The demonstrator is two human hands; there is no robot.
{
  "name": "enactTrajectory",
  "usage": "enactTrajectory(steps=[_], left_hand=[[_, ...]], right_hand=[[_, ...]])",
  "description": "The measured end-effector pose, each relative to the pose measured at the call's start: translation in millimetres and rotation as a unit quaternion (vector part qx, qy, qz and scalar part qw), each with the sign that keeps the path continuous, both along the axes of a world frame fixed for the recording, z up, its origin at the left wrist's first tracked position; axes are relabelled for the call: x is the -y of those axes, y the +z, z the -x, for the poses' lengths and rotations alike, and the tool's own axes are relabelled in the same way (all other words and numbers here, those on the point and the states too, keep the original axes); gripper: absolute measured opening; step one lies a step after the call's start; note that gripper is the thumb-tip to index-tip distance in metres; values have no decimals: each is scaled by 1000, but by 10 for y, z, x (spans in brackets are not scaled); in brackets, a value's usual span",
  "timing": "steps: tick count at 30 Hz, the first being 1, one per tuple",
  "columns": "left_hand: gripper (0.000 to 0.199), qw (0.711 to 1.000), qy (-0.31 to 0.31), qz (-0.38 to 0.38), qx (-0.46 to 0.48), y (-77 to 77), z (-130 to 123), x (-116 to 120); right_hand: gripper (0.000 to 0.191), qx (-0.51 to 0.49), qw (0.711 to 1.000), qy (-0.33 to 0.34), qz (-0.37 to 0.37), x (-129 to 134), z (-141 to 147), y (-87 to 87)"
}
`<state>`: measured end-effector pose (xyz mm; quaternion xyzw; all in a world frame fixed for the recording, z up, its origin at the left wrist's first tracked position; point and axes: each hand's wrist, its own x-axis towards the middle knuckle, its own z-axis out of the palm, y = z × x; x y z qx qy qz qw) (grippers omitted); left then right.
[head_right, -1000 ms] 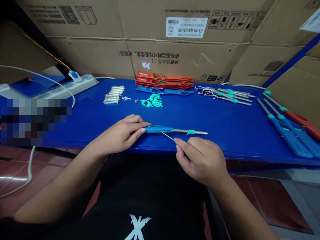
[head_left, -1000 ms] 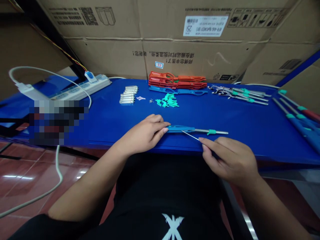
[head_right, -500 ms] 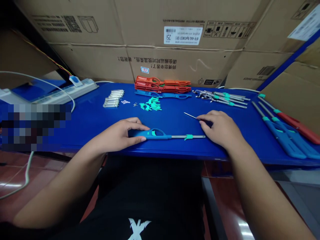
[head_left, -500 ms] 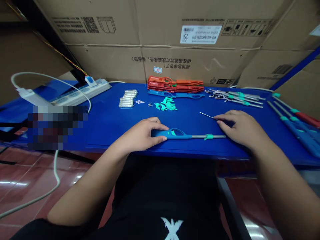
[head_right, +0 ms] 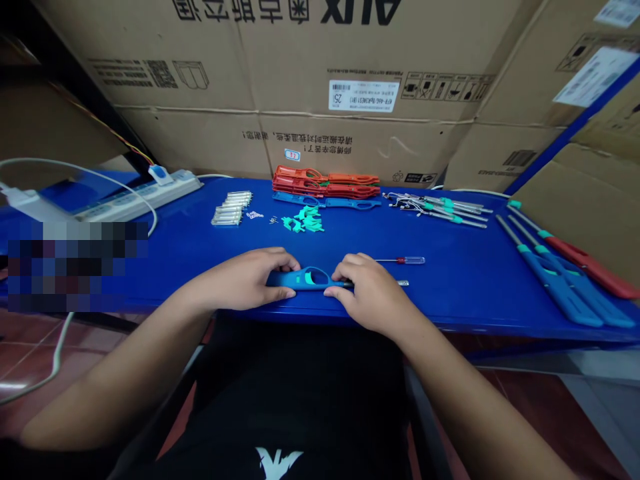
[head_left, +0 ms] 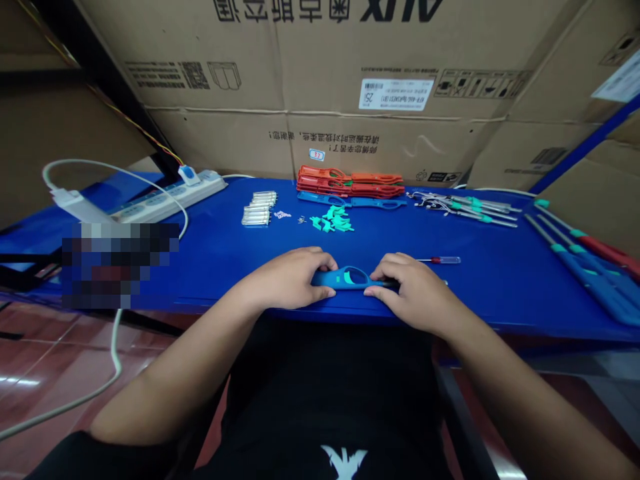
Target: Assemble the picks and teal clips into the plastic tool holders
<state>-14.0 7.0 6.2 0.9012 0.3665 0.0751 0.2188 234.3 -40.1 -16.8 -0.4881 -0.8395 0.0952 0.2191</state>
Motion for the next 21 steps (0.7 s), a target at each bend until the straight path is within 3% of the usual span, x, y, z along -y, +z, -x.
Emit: enactTrajectory(steps=[7,10,12,17,21], left_hand=[[26,994,-4,-78,-78,47,-214,100],[24,993,-14,-93,-77,31,-208,123],[24,993,-16,-91,-76,29,-196,120],[20,994,-18,-82,-66,30,-184,89],[17,993,-13,-106,-52,12,-174,128]], right_hand=[[19,-12,1000,18,-12,57,-68,1],[42,12,999,8,-37,148,-284,115],[48,36,997,-30,-68,209,-505,174],[39,82,992,-26,-91,263,-884,135],[22,100,991,10,-85,215,-738,57]])
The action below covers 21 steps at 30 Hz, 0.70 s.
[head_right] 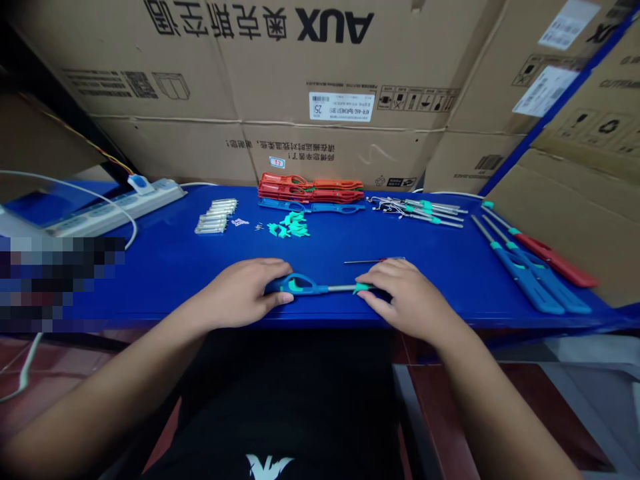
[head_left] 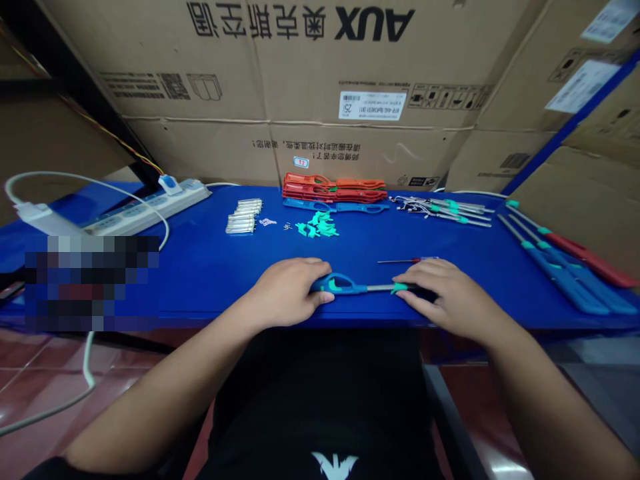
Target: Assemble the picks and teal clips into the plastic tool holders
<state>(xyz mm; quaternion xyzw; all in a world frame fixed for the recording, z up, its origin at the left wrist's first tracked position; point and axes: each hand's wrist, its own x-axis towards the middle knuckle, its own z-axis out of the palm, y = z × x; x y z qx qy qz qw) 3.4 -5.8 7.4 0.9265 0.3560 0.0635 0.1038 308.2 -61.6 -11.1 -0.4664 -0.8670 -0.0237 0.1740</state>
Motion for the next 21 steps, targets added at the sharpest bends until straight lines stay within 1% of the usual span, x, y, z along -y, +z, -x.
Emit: enactTrajectory(steps=[2,6,9,11,14,17,21], left_hand=[[14,999,6,-36,7,-32,7,60],[11,993,25,-105,37,-156,22,201],[16,987,21,-140,82,-246,25,256],[20,983,17,-147,112,-277,16,261],[21,973,25,-172,155,-290,-10,247],[22,959,25,-216,179,-300,-33,237],[28,936,15,-296,192,-325,-35,248]], right_hand=[[22,12,1000,12,-6,-16,161,-11],[27,44,997,43,-50,-1,480,-21],[28,63,995,38,-62,13,634,-25],[29,64,996,35,-54,1,684,-8],[29,56,997,36,-28,-46,716,54],[27,45,999,28,11,-96,743,136],[24,10,998,11,57,-132,785,229]])
